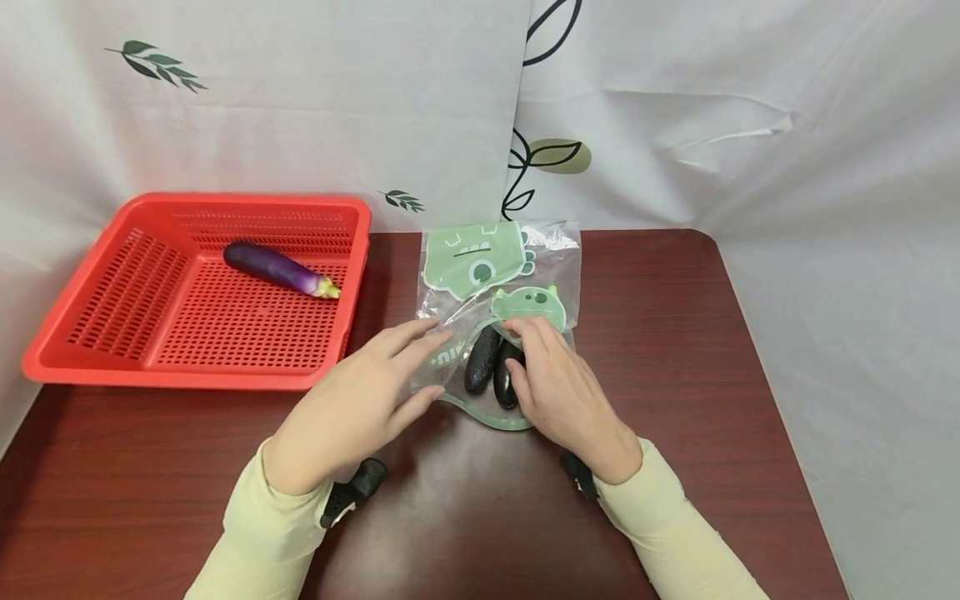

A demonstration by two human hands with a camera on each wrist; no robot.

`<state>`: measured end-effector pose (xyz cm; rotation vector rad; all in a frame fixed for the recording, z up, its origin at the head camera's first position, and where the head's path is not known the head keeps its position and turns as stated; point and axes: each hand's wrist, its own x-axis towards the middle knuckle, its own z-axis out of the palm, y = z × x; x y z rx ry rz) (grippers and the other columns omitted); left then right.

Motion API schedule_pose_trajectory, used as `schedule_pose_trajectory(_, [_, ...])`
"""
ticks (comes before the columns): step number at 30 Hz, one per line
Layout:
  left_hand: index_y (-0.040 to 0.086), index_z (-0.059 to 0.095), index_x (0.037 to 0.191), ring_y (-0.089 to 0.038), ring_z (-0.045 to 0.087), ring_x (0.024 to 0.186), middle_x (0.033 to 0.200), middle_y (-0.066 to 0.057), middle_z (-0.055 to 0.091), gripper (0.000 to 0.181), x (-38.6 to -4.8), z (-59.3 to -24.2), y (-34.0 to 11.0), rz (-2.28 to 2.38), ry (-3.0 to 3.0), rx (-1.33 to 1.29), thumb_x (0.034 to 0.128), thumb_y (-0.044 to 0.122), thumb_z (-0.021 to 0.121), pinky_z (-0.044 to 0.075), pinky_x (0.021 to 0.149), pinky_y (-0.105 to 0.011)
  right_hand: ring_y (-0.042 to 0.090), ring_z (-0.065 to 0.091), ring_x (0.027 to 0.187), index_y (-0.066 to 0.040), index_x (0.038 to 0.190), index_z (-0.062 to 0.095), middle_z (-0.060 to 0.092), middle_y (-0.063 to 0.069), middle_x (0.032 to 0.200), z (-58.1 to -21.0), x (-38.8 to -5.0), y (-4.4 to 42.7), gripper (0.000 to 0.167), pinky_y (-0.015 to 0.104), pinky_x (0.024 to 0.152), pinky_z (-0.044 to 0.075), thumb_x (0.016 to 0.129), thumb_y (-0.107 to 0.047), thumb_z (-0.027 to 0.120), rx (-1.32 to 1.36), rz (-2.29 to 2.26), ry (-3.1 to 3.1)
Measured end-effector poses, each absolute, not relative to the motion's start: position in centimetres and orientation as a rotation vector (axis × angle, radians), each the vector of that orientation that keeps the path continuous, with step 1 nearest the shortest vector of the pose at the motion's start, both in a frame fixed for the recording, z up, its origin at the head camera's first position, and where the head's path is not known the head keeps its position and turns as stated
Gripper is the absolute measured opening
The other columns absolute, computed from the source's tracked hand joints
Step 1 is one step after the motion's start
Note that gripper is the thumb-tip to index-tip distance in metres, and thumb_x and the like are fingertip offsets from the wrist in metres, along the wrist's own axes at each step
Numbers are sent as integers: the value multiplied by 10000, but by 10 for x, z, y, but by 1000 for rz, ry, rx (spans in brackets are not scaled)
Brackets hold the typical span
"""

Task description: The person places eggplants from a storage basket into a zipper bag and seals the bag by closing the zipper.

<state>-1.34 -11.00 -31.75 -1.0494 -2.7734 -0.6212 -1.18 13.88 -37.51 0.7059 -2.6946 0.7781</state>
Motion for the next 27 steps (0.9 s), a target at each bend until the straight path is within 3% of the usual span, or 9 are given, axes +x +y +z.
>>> schedule_pose_trajectory(27, [39,563,1400,-332,470,1360,1467,-187,497,526,-41,-318,-143,-707,-2887,-798,935,237,710,396,1101,-480,234,565,1065,3,1340,494,555,119,1214,-377,-12,140,432,402,857,504,939,-41,651,700,791,-2707])
